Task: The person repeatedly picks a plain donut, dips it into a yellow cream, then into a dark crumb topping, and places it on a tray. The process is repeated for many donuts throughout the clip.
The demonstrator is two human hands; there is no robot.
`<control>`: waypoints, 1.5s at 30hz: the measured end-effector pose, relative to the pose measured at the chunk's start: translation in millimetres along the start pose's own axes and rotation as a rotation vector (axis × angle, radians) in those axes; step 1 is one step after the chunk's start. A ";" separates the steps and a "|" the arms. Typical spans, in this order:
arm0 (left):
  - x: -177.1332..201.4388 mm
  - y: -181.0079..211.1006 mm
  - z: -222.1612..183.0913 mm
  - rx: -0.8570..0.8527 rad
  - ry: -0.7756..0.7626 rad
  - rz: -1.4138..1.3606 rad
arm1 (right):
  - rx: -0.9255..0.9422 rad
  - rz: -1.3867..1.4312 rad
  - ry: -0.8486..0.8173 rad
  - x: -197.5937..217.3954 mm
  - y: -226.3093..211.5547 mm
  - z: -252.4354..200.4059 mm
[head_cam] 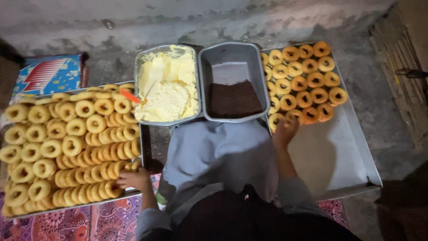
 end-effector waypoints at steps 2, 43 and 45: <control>0.5 -0.2 -17.1 0.139 -0.058 -0.128 | -0.153 0.323 -0.196 -13.3 -38.7 -41.3; -41.9 122.7 -19.5 1.071 -0.856 -2.133 | 0.969 0.158 -0.818 -153.1 -360.6 -158.9; -51.4 121.3 -16.7 1.070 -0.894 -2.111 | 1.155 0.279 -0.916 -130.0 -354.4 -188.3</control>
Point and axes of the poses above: each hand's wrist, its own z-axis towards the middle knuckle, its own x-axis out of the back of the hand, y = z × x, the point moved 2 cm from there along z, towards the middle knuckle, and after that the axes turned 12 degrees about -z, right-handed, at the moved point
